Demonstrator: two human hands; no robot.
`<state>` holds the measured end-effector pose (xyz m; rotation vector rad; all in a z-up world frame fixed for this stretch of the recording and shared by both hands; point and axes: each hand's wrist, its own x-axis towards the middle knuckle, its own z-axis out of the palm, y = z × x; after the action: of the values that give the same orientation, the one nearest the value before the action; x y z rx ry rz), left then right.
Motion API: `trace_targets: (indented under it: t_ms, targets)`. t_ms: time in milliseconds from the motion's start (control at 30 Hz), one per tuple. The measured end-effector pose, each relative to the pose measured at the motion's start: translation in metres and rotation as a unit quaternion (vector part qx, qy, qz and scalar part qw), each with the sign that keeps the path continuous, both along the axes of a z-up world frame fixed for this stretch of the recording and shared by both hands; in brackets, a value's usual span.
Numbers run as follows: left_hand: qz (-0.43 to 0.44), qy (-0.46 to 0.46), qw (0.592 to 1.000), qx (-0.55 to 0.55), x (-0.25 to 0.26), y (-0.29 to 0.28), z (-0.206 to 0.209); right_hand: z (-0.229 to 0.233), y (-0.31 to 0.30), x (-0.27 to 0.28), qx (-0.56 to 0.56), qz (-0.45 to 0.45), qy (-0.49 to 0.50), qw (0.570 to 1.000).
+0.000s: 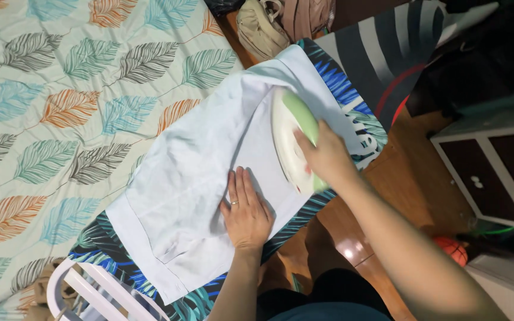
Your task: The person irons white shirts using a steam iron on an ironing board, then places the shirts on hangers and buttons the collars.
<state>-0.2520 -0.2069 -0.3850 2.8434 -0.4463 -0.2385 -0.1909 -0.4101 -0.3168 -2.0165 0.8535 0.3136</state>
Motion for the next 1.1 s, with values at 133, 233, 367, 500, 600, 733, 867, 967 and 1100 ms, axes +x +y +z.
trace_targets:
  t_ms: [133,233,367,500,600,733,867,967,1100]
  targets:
    - [-0.014,-0.007,1.000,0.022,0.003,0.004,0.000,0.004,0.002,-0.029,-0.002,-0.008,0.039,0.999]
    - [-0.011,-0.020,1.000,0.009,0.002,0.004,-0.001,-0.006,-0.007,0.014,-0.016,0.017,-0.009,1.000]
    - [0.004,-0.015,0.999,-0.037,-0.002,0.005,-0.003,-0.011,-0.011,0.037,0.021,0.014,-0.007,1.000]
    - [0.004,-0.016,1.000,-0.009,0.006,0.006,0.001,-0.003,0.016,-0.049,-0.014,0.043,0.002,0.999]
    - [0.004,-0.018,1.000,-0.018,0.006,0.004,0.001,0.007,0.031,-0.092,-0.020,0.052,-0.012,0.998]
    - [0.004,-0.040,0.999,-0.031,0.004,0.005,0.001,-0.010,0.021,-0.046,-0.019,0.074,0.030,0.997]
    - [0.035,-0.036,0.996,-0.079,-0.008,0.009,-0.004,-0.021,0.024,-0.004,-0.012,0.061,-0.033,0.997]
    - [0.086,-0.015,0.988,-0.124,-0.003,0.012,-0.009,-0.016,0.036,-0.045,0.011,0.085,0.036,0.996]
    - [0.114,-0.005,0.976,-0.188,-0.009,0.017,-0.010,-0.004,0.049,-0.090,-0.057,0.169,-0.047,0.983]
